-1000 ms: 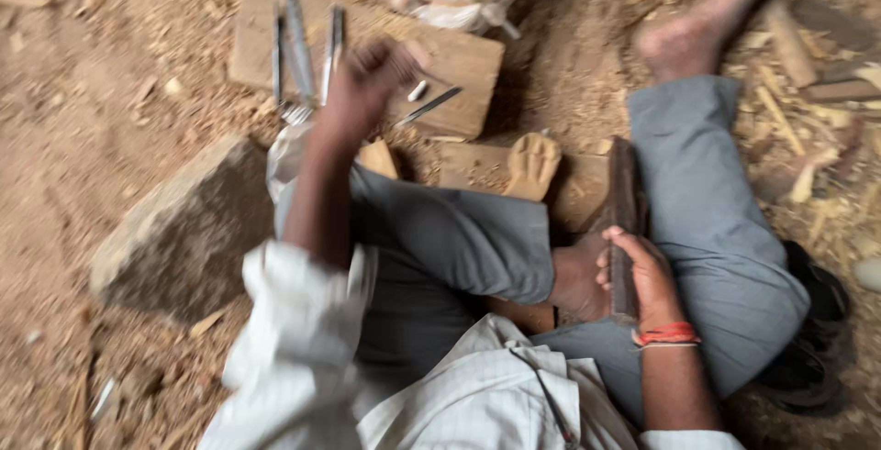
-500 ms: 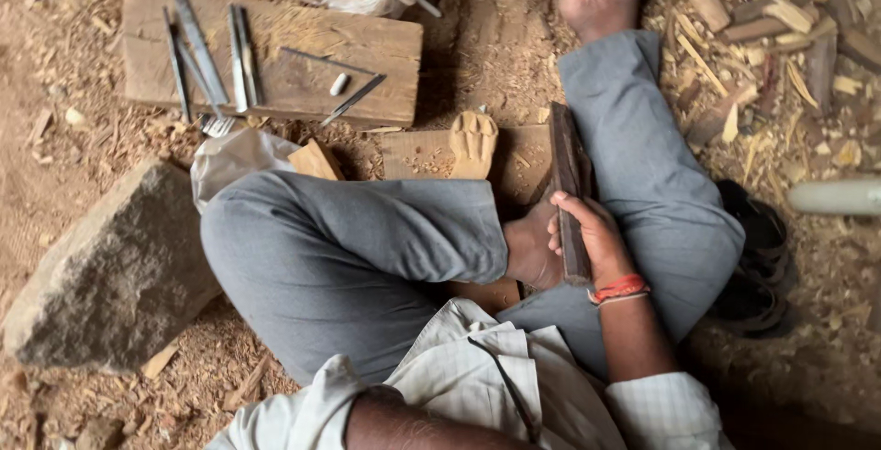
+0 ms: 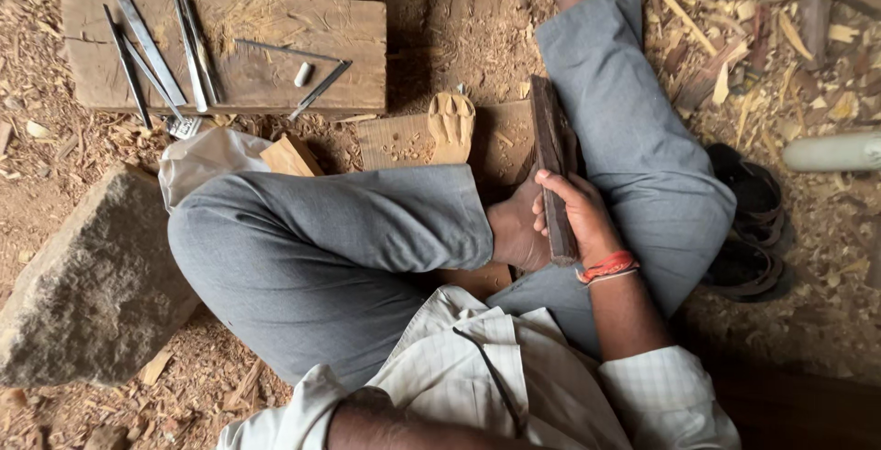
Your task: The person sits on the floor and carves a piece of wood using a chisel and a wooden mallet. They repeatedly strike the chisel to shape the wood, occasionally adjusting the piece and clearing away wood shavings.
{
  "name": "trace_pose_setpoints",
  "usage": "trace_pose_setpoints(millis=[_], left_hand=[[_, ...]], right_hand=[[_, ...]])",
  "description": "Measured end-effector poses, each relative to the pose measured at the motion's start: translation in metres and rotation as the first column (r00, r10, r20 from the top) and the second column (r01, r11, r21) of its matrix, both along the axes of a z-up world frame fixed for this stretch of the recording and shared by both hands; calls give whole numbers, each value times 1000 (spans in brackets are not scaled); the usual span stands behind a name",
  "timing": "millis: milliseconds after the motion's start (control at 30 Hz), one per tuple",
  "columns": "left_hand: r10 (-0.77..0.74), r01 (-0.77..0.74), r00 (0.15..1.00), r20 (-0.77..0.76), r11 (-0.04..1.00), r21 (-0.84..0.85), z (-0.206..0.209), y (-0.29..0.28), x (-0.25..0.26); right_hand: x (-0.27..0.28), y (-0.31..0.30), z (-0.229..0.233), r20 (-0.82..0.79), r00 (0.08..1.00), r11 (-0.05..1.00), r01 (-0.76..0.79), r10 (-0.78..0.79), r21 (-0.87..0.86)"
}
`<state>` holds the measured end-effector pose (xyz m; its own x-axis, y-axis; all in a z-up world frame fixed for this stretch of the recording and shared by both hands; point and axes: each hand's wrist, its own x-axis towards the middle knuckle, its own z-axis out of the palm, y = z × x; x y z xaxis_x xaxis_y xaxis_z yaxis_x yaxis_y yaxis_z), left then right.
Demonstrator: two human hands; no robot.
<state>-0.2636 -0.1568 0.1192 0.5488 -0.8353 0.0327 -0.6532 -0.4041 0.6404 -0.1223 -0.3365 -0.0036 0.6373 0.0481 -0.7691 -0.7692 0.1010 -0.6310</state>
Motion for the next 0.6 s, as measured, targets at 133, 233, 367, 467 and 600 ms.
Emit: trace_pose_setpoints(millis=[133, 233, 367, 467, 600], left_hand=[[22, -22, 1000, -3, 1000, 12, 5, 0, 9], [80, -81, 996, 30, 996, 38, 14, 7, 37], [400, -407, 894, 203, 914, -10, 3, 32, 119], [601, -715, 688, 408, 657, 239, -33, 90, 195], [700, -929, 335, 631, 356, 99, -74, 197, 248]], right_hand=[[-3, -4, -11, -12, 1000, 1000, 12, -12, 0], [-6, -11, -24, -27, 999, 1000, 27, -27, 10], [1, -19, -42, 540, 809, 971, -220, 234, -92], [-5, -24, -43, -23, 1000, 1000, -20, 20, 0], [-4, -17, -35, -29, 1000, 999, 9, -10, -37]])
